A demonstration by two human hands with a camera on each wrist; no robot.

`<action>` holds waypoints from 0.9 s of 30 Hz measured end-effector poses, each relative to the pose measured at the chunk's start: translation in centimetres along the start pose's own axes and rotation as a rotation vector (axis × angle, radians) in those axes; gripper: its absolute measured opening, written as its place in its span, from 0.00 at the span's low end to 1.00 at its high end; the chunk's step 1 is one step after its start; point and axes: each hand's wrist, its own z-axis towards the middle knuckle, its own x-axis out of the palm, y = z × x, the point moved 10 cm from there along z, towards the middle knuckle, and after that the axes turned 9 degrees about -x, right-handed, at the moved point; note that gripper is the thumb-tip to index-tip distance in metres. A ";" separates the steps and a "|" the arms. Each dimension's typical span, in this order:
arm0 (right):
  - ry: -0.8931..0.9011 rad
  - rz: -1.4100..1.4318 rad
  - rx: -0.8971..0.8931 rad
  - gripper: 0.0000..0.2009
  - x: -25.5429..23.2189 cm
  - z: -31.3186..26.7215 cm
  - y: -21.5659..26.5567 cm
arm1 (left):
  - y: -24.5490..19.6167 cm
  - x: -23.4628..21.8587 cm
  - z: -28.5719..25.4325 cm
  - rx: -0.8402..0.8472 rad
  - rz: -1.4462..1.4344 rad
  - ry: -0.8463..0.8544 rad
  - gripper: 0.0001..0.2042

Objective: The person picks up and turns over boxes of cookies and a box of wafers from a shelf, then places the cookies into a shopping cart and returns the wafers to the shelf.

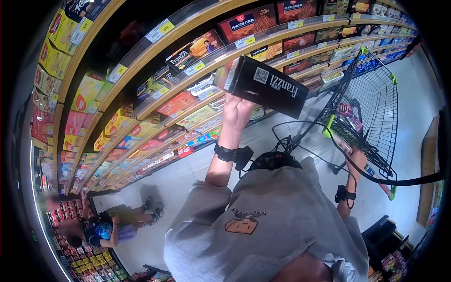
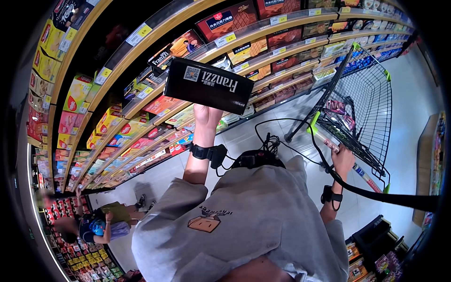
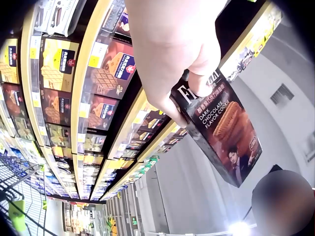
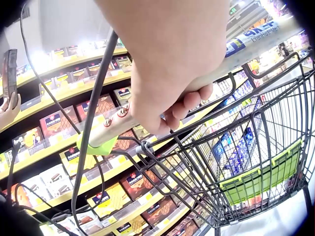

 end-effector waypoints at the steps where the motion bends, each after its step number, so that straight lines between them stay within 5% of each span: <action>1: -0.029 -0.019 -0.010 0.10 0.1 0.1 -0.3 | 0.1 -0.1 -0.3 0.030 0.062 -0.050 0.26; 8: -0.024 -0.004 -0.016 0.09 -0.1 0.0 0.1 | 0.7 -0.4 -0.1 -0.007 0.118 0.009 0.20; 10: -0.063 -0.029 -0.028 0.11 -0.1 0.0 0.0 | 0.9 -3.3 -0.8 -0.029 0.111 -0.299 0.25; 12: -0.053 -0.053 -0.017 0.11 -0.2 0.0 0.1 | 0.5 -0.9 -1.0 -0.103 0.518 -0.426 0.25; 13: -0.057 -0.051 -0.026 0.11 0.0 -0.1 -0.1 | 1.2 1.4 -0.8 -0.122 0.358 -0.527 0.24; 14: -0.061 -0.051 -0.035 0.11 -0.1 0.0 0.0 | 2.0 1.8 -0.4 -0.123 0.145 -0.393 0.22; 16: -0.109 -0.036 -0.065 0.12 -0.7 0.0 0.5 | 1.2 -1.3 -2.7 -0.084 0.351 -0.796 0.22; 17: -0.131 -0.032 -0.081 0.12 -0.8 -0.1 0.6 | 2.7 -0.8 -0.9 -0.209 0.166 -0.570 0.24; 20: -0.177 -0.021 -0.095 0.12 -1.5 -0.2 0.8 | 2.6 -3.3 -1.8 -0.074 0.358 -0.564 0.22; 21: -0.168 -0.030 -0.091 0.13 -1.6 -0.2 0.9 | 3.4 -6.6 -1.9 -0.106 0.142 -0.563 0.21; 24: -0.074 -0.062 -0.037 0.13 -0.4 0.1 0.2 | 3.0 -0.3 -2.0 -0.120 0.320 -0.618 0.21; 26: 0.013 -0.083 0.023 0.17 0.5 0.0 -0.3 | 4.9 -2.0 -0.7 -0.288 0.030 -0.416 0.22; 27: -0.073 -0.065 -0.031 0.13 -0.4 -0.1 0.4 | 6.1 -0.5 0.1 -0.390 -0.293 -0.026 0.23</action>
